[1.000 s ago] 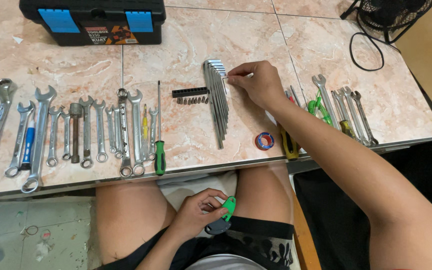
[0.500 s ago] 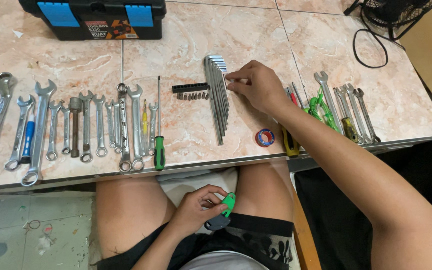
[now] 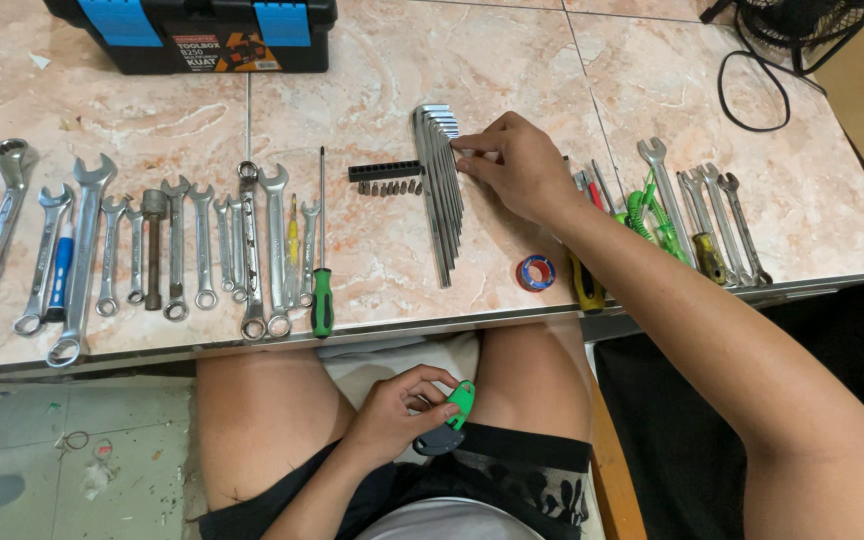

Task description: The person sits at a workbench with wrenches, hex keys and screwdrivers laid out, and threads a long thin metal rod through a green handheld holder, repeatedly pulling and repositioning the rod to seat it. They then set the assembled tool on the table and begin handling a black bit holder bar.

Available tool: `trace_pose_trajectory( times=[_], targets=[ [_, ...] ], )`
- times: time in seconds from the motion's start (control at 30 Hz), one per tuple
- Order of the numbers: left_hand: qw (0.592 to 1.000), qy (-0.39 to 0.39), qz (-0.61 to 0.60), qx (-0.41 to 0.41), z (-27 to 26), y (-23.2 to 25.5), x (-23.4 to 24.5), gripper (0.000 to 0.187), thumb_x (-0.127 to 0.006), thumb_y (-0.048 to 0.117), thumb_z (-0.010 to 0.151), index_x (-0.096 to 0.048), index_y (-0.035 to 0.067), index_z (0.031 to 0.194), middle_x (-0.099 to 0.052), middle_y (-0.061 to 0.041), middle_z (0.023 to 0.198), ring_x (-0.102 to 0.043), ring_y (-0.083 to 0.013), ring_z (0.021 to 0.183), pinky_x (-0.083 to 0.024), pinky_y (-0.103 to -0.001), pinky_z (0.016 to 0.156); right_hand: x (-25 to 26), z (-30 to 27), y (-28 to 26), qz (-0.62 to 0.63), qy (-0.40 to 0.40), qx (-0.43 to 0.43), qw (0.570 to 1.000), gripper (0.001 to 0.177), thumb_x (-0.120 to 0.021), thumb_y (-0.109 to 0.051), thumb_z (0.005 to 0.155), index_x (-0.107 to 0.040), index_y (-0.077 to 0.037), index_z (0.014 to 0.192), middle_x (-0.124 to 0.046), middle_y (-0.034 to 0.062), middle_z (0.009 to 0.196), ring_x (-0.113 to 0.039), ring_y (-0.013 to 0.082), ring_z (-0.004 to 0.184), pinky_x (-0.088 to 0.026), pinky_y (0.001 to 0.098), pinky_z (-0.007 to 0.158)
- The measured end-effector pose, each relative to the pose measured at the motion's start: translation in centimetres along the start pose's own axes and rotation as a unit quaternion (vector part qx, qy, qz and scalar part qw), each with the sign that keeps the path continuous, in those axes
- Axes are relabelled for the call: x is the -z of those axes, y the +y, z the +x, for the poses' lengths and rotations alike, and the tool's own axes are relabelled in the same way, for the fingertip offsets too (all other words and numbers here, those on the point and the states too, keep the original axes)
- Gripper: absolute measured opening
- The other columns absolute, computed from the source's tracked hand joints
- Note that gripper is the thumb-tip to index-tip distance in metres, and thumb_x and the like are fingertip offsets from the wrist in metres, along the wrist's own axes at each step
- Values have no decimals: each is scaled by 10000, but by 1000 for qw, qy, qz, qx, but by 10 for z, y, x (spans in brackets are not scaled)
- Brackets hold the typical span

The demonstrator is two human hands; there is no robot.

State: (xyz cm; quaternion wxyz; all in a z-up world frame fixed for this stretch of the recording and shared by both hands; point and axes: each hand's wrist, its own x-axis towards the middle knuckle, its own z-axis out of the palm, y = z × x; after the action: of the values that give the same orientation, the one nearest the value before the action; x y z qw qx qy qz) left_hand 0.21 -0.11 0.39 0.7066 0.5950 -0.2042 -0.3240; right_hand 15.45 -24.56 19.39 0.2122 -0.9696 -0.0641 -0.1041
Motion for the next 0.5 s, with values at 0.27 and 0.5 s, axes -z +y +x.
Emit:
trace_pose_trajectory(
  times=[0.27, 0.5],
  targets=[
    [1000, 5, 14, 0, 0, -1, -1, 309, -771, 110, 882, -691, 52, 1176, -744, -27, 837, -671, -76, 765, -529, -248, 723, -1, 1, 1, 2, 6, 6, 1000, 267, -759, -274, 916, -793, -193, 1168, -654, 109, 974, -651, 251, 828, -520, 375, 769],
    [1000, 4, 4, 11, 0, -1, -1, 317, -763, 91, 884, -680, 55, 1189, -740, -25, 851, -668, -69, 761, -532, -238, 711, 28, -13, -23, 64, -11, -11, 998, 304, -656, -317, 1024, -719, -136, 1260, -694, 130, 1136, -684, 231, 956, -534, 348, 821]
  ],
)
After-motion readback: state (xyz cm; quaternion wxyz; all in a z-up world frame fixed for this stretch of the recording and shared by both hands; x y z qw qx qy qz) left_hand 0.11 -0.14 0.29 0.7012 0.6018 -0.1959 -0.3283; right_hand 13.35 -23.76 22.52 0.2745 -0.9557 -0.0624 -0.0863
